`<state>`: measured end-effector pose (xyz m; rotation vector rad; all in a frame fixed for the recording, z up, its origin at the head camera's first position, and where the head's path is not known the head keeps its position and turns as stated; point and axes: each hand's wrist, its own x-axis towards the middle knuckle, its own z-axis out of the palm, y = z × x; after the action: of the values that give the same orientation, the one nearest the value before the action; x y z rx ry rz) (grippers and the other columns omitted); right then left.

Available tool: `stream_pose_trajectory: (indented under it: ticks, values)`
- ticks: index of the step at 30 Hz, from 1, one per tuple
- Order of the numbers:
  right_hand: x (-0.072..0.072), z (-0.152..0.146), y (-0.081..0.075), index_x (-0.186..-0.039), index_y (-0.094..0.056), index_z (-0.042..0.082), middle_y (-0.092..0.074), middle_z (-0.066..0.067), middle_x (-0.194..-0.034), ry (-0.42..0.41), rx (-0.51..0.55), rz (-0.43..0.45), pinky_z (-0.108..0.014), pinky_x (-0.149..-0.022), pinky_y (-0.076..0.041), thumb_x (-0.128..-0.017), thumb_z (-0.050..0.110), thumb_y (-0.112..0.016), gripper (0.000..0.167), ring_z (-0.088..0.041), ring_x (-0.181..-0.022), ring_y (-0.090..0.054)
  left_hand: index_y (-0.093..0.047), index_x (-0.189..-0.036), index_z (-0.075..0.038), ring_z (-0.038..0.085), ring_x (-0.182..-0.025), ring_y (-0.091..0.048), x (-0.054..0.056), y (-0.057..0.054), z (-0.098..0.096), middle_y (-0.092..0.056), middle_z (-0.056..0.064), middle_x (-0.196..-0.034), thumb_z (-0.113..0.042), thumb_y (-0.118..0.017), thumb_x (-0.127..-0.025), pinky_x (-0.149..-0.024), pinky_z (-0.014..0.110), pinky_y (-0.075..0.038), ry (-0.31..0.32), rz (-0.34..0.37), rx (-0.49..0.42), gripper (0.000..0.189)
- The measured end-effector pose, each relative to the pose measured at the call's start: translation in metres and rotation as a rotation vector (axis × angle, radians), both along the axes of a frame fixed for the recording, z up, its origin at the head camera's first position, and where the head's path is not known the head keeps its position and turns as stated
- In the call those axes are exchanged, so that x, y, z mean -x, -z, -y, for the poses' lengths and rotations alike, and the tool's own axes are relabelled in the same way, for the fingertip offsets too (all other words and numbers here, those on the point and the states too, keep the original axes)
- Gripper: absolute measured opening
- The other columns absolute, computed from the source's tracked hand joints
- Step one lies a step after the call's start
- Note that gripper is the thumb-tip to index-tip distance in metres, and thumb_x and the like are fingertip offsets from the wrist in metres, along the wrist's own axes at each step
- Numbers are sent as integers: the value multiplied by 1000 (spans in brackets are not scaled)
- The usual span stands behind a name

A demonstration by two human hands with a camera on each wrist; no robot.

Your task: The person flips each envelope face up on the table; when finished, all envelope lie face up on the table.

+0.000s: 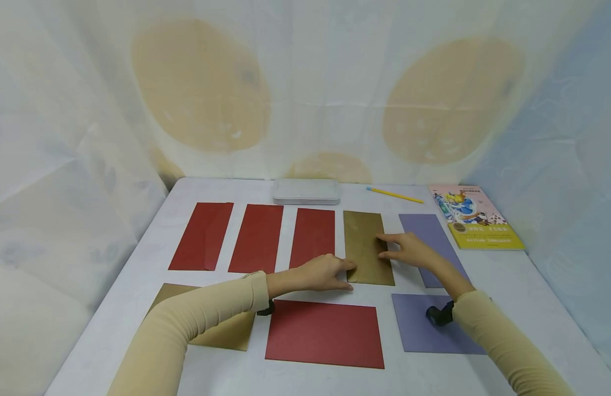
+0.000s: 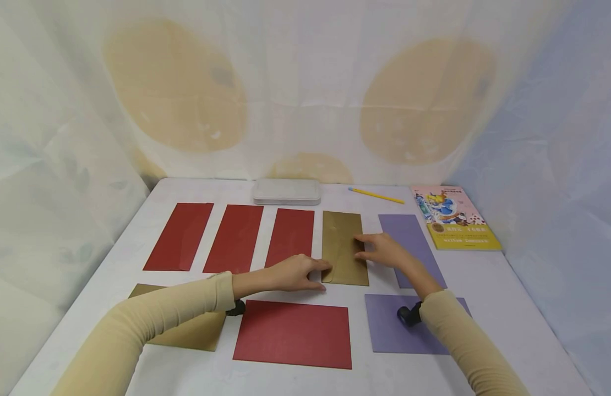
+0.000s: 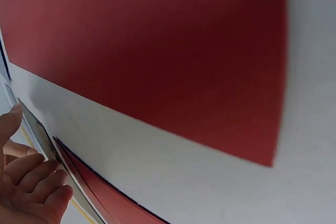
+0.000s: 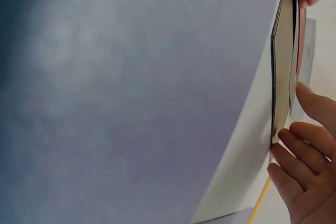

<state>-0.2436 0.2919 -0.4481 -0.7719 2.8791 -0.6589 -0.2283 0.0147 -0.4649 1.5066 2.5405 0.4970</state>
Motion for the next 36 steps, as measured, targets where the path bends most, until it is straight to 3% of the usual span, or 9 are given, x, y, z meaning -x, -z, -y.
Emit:
stream_pose_trajectory:
  ticks: [2,5,11,17,21,29,36]
  values:
    - [0,-2,0,-135,-53,-3,-55,-22,-132,1,22,7,-47,-85,-49,-87,23,-73,58,-38,-116,-56,-62,-126,-6,3,-92,-61,0,-1,-1,-67,-1,-114,-34,-72,-88,-82,14,-45,13,6,-22,48]
    - [1,-5,-2,-136,-53,-2,-54,-22,-133,15,56,23,-53,-93,-44,-88,24,-72,58,-40,-121,-52,-62,-127,-5,4,-94,-62,-2,-4,-4,-67,1,-115,-33,-72,-88,-82,13,-45,24,22,-42,49]
    - [1,-17,-14,-138,-50,-2,-50,-27,-136,86,46,56,-59,-94,-40,-90,28,-69,59,-45,-123,-48,-61,-130,-3,6,-93,-62,-2,-8,-21,-66,4,-120,-34,-72,-88,-79,12,-44,40,21,-58,53]
    - [6,-39,-20,-141,-46,-2,-46,-30,-138,158,-2,91,-59,-93,-41,-93,31,-65,62,-47,-121,-48,-60,-131,-6,6,-96,-62,2,-10,-50,-66,3,-120,-36,-71,-88,-79,12,-43,96,-12,-77,53]
    - [11,-56,-21,-140,-45,-3,-46,-29,-137,198,-18,102,-62,-95,-38,-94,33,-63,61,-50,-123,-44,-57,-134,-6,8,-113,-59,1,-13,-70,-59,5,-132,-38,-71,-88,-90,12,-41,125,-46,-62,58]
    - [22,-79,-23,-142,-44,-2,-44,-33,-137,297,-85,113,-66,-93,-37,-93,41,-62,67,-54,-122,-42,-51,-141,-10,8,-127,-48,1,-19,-112,-51,0,-141,-46,-69,-87,-100,13,-33,104,-53,37,67]
    - [37,-93,-21,-144,-39,-2,-38,-35,-140,364,-88,147,-70,-94,-32,-94,42,-61,71,-56,-126,-36,-54,-137,-9,6,-123,-51,4,-13,-148,-54,1,-138,-46,-70,-86,-98,13,-35,108,-97,48,65]
